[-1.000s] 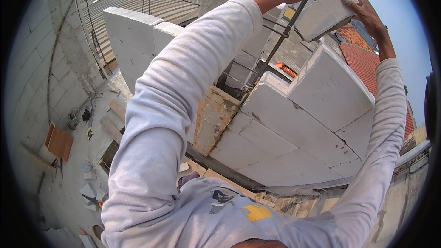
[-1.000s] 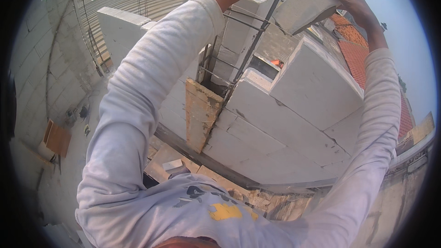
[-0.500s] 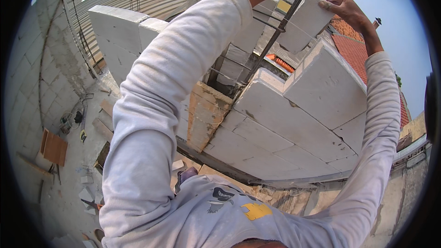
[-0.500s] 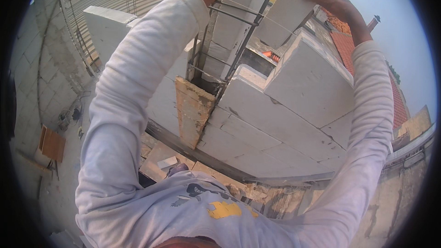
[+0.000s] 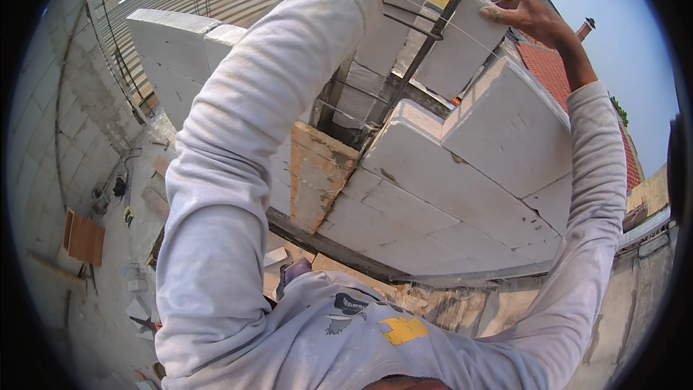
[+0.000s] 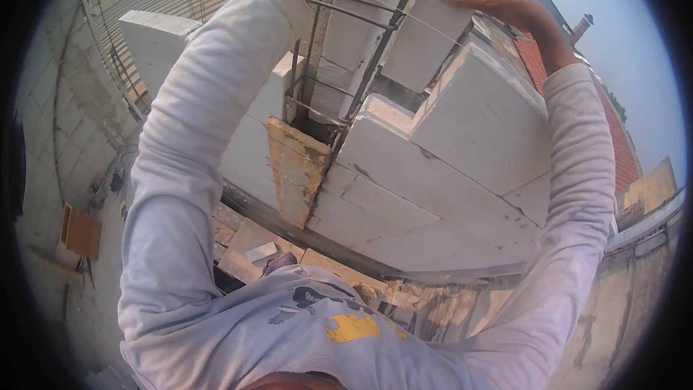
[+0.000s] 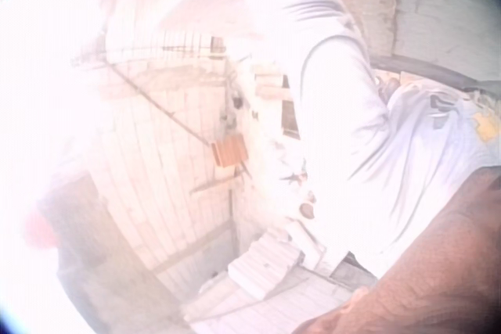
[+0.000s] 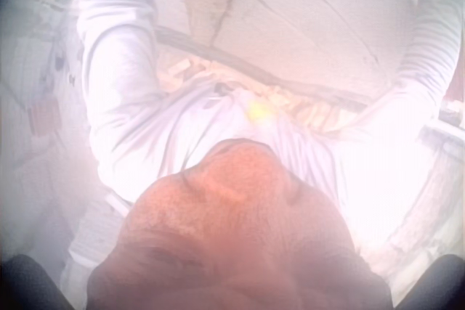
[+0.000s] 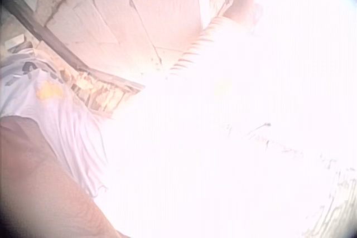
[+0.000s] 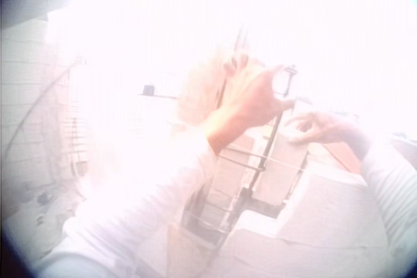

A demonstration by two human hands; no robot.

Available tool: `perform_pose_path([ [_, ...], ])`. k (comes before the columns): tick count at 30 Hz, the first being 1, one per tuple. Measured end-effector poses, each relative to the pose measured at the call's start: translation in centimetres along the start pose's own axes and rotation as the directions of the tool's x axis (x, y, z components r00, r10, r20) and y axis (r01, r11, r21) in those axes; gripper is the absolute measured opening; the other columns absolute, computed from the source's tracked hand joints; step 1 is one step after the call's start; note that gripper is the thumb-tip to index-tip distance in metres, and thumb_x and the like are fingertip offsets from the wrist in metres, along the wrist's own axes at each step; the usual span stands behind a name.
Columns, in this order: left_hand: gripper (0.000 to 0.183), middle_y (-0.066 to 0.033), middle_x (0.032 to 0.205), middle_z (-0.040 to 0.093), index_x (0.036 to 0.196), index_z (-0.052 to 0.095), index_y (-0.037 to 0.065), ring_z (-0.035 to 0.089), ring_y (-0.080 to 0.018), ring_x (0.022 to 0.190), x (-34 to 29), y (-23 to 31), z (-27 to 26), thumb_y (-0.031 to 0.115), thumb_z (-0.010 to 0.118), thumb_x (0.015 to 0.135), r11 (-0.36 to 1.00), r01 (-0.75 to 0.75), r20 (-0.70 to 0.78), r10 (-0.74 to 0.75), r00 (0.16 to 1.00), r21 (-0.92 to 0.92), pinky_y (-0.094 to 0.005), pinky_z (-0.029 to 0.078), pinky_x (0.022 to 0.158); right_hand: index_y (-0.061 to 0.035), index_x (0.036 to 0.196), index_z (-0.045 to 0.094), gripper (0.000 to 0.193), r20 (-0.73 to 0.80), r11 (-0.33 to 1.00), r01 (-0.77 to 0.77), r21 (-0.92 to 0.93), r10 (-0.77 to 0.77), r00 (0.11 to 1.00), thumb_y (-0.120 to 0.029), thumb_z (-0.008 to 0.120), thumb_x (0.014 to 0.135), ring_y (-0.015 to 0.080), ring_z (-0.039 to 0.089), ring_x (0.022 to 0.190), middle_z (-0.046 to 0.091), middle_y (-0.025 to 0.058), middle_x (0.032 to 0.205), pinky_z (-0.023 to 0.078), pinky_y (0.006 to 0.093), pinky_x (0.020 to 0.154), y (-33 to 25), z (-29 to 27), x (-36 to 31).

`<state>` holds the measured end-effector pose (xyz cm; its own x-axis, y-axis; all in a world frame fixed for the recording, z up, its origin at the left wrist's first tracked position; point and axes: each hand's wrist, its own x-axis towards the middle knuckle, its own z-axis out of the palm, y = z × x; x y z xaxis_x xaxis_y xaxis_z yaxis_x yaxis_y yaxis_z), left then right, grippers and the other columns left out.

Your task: The person measures a wall opening with a tape measure, then cuts white blocks to size using a hand saw. They apply mortar to the cut blocks and place them into the wall opening, adjusting for fit.

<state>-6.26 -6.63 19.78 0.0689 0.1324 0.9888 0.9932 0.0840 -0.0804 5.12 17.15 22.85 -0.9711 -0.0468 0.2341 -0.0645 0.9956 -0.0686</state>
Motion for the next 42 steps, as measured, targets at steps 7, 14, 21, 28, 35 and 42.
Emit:
perform_pose_path([
  [7,0.062,-0.0187,0.105,0.076,0.135,0.067,0.005,0.069,-0.0288,0.108,-0.3,0.9,-0.5,0.032,0.087,0.083,0.99,0.068,0.082,-0.059,0.995,-0.121,-0.0453,0.048,0.103,-0.0077,0.141,0.064,0.086,0.013,0.999,0.026,-0.032,-0.026,1.0,-0.062,0.083,0.077,0.0436,0.066,0.123,0.068,0.0269,0.132,0.052,0.0576,0.108,-0.2,0.5,-1.0],
  [14,0.063,-0.0197,0.11,0.076,0.134,0.068,0.006,0.072,-0.0282,0.101,0.3,-0.8,1.1,0.035,0.088,0.082,0.971,0.045,0.049,-0.034,0.998,-0.235,-0.0415,0.053,0.096,-0.0075,0.14,0.065,0.08,0.076,0.995,0.099,0.008,-0.099,0.992,-0.06,0.082,0.081,0.0401,0.068,0.119,0.071,0.0229,0.128,0.051,0.0564,0.109,-1.6,0.9,-1.2],
  [21,0.057,-0.0181,0.102,0.077,0.132,0.069,0.007,0.072,-0.0271,0.096,0.1,0.7,-1.1,0.027,0.087,0.083,0.982,0.112,0.132,-0.093,0.987,-0.149,-0.0408,0.054,0.093,-0.011,0.141,0.063,0.071,0.053,0.997,0.067,0.03,-0.069,0.996,-0.048,0.083,0.084,0.0349,0.069,0.12,0.073,0.0198,0.126,0.05,0.0519,0.113,-3.3,1.8,-3.1],
  [28,0.056,-0.0149,0.092,0.076,0.132,0.07,0.008,0.072,-0.0257,0.092,-0.1,0.7,-1.4,0.025,0.086,0.082,0.984,0.117,0.145,-0.097,0.985,-0.135,-0.042,0.055,0.089,-0.0129,0.143,0.062,0.067,0.037,0.997,0.013,-0.078,-0.01,0.999,-0.041,0.083,0.086,0.0322,0.069,0.121,0.072,0.0184,0.128,0.049,0.0503,0.115,-4.1,3.0,-4.0],
  [35,0.058,-0.0193,0.1,0.075,0.133,0.069,0.007,0.071,-0.0301,0.1,-0.2,0.2,-0.4,0.029,0.086,0.082,0.989,0.093,0.11,-0.08,0.991,-0.116,-0.0439,0.054,0.095,-0.0226,0.144,0.063,0.056,0.064,0.996,0.021,-0.09,-0.016,0.998,-0.035,0.078,0.091,0.0357,0.068,0.122,0.072,0.0158,0.13,0.049,0.0539,0.114,-3.4,3.0,-4.1],
  [42,0.061,-0.0247,0.118,0.071,0.136,0.067,0.008,0.064,-0.0384,0.117,-0.7,-0.2,1.1,0.032,0.084,0.082,0.999,0.025,0.001,-0.025,1.0,-0.023,-0.0501,0.05,0.102,-0.0115,0.145,0.06,0.065,0.043,0.998,0.017,-0.055,-0.015,0.999,-0.037,0.081,0.089,0.0328,0.069,0.12,0.071,0.019,0.129,0.051,0.0503,0.113,-3.7,3.3,-4.5],
])
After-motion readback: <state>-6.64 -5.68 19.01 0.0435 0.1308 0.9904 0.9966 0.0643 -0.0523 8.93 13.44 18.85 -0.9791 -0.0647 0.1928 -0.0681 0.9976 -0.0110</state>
